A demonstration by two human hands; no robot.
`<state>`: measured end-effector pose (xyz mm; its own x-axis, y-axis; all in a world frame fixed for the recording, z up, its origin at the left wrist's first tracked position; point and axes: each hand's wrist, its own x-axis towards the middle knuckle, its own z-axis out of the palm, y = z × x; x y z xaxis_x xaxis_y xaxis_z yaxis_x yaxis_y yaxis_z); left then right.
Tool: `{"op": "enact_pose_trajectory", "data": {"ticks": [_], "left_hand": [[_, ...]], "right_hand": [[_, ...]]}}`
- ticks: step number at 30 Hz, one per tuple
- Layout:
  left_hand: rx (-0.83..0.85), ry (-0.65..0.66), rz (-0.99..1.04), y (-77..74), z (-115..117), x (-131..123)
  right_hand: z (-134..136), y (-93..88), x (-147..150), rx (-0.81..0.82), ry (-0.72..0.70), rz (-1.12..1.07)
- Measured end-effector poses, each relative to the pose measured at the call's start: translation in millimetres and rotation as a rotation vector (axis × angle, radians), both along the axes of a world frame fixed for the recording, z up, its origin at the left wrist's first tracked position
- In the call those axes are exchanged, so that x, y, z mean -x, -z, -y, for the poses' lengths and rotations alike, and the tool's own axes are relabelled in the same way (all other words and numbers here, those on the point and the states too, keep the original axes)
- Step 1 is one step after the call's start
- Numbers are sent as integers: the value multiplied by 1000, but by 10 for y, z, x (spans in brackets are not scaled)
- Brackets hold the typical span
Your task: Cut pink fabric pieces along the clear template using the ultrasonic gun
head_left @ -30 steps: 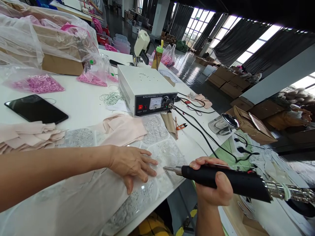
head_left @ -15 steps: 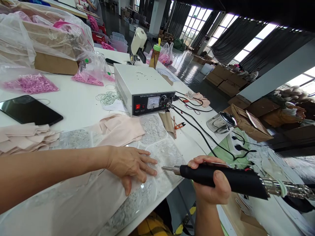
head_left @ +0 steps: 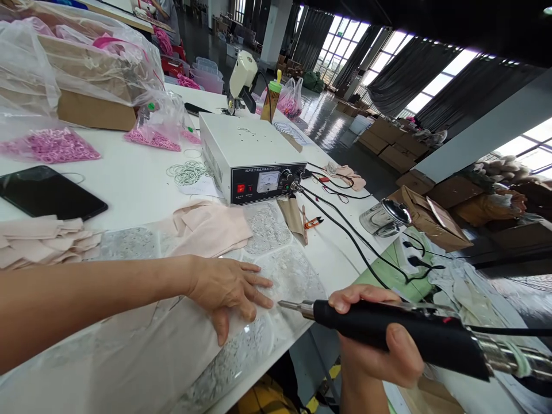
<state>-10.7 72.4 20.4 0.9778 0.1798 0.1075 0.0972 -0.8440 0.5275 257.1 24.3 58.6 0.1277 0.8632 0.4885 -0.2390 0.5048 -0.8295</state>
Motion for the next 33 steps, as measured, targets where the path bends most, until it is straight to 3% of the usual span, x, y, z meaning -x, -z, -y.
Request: {"op": "enact_pose_trajectory", "data": {"ticks": [6,25,33], "left_hand": [[45,1,-26,-14,-14,2],[109,-4,-71,-34,-17,-20],[130,-26,-46,-36,-17,-20]], "right_hand": [[134,-32,89,15,-75,26],[151,59,143,17,-65,71],[179,17,161,20,-91,94]]}}
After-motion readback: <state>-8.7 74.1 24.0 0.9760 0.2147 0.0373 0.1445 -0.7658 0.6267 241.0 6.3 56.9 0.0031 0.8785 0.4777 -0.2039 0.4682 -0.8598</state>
